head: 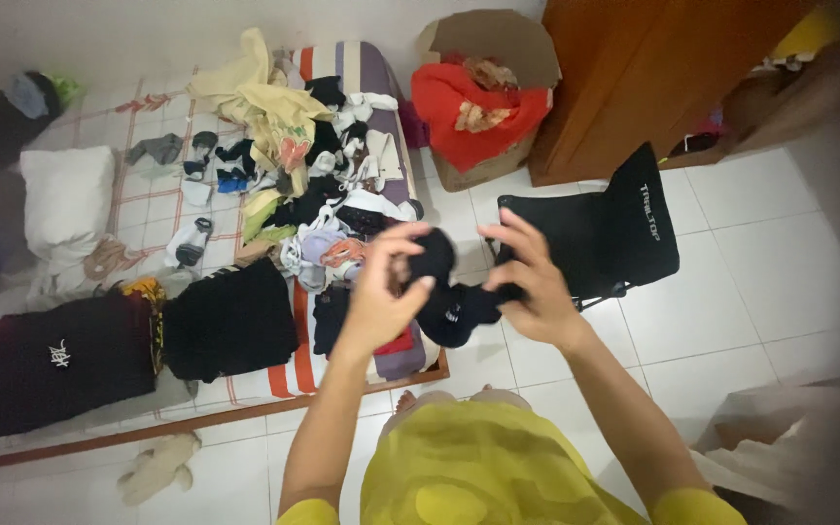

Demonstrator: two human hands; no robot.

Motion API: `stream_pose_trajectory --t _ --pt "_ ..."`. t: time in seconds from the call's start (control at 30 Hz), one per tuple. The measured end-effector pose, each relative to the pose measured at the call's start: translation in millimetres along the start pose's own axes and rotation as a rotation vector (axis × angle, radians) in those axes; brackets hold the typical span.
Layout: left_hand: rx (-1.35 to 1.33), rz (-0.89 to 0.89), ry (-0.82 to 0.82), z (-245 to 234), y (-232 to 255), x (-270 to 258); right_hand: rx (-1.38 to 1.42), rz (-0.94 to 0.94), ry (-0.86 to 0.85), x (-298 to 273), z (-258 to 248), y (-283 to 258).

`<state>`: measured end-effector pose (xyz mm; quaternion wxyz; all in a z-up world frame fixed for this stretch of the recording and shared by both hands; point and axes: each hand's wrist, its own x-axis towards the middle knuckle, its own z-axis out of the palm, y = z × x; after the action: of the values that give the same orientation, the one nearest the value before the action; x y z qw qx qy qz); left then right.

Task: Folding and sorting a pile of laundry on a bed.

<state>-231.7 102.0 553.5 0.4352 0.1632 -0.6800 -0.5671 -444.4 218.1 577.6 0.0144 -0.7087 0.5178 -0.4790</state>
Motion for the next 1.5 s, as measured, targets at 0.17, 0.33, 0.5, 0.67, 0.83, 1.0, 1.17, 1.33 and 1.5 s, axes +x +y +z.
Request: stream_pose_trajectory --t 0.17,0.33,0.5,0.67,0.83,1.0,1.17,1.33,1.5 --pt "-0.036 -0.055 -0.043 29.7 7.9 3.6 0.203 0.083 -0.122 1.0 24.8 18.4" --pt "0.553 0.112 -0.030 30.1 9.8 2.1 0.142 0.331 -0.126 -9.8 39.3 35.5" --pt "0.482 -0.290 -0.306 -9.3 -35.1 7.6 0.509 0.481 0.037 -29.0 37.5 68.1" --pt "0.578 -0.242 -0.562 -11.4 27.6 58.2 0.596 0.540 0.035 -29.2 42.3 69.7" --pt "0.615 0.093 -0.672 -22.1 33.1 69.3 0.599 0.434 -0.208 -46.4 58.0 90.9" --pt "0.662 0.006 -0.695 -47.8 48.5 58.8 0.548 0.695 -0.448 -59.7 46.6 106.0" --pt "0.427 -0.201 -0.543 -65.1 51.6 63.5 0.788 0.777 -0.455 -39.8 36.8 89.9" --pt "-0.362 -0.673 0.066 -63.3 -53.7 14.2 1.203 0.872 -0.012 -30.4 29.0 73.5" --pt "-0.202 -0.820 -0.190 -47.2 -110.8 -72.5 1.048 1.074 -0.355 -117.0 64.3 105.7"
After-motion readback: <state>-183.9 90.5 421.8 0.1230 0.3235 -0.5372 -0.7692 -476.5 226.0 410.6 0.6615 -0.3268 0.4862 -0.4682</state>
